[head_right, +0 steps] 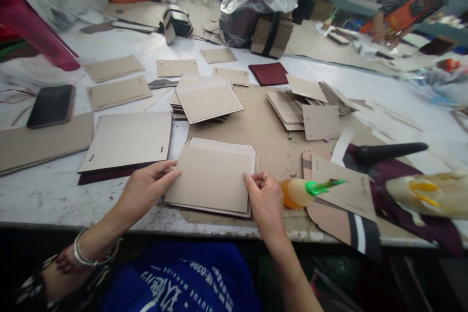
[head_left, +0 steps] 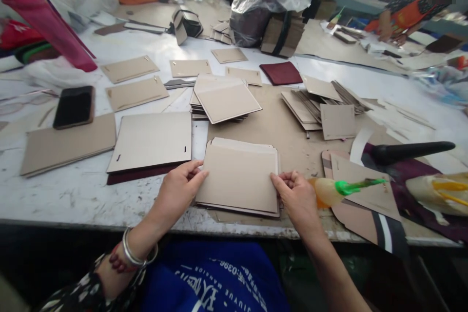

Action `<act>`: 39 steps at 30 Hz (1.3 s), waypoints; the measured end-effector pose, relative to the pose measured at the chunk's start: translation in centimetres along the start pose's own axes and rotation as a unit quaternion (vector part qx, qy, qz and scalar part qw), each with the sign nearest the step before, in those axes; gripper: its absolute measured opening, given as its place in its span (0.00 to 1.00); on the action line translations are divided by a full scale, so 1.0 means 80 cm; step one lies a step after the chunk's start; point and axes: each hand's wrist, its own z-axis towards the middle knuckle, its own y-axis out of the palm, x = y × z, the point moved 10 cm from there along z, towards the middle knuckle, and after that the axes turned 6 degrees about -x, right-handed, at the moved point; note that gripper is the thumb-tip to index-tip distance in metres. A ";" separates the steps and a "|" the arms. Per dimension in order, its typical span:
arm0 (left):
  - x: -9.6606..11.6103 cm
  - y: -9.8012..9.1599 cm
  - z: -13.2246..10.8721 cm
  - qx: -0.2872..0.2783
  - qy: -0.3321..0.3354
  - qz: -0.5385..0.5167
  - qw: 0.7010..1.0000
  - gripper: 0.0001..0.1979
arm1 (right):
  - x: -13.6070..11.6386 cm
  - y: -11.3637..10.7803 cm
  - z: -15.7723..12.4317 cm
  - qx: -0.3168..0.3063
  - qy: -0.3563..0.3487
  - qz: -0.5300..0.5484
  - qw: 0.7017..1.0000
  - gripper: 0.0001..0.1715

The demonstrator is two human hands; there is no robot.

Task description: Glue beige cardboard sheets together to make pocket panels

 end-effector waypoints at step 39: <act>-0.008 0.017 0.008 -0.075 -0.009 -0.011 0.997 0.21 | 0.004 -0.002 -0.022 -0.002 -0.054 -0.235 0.970 0.41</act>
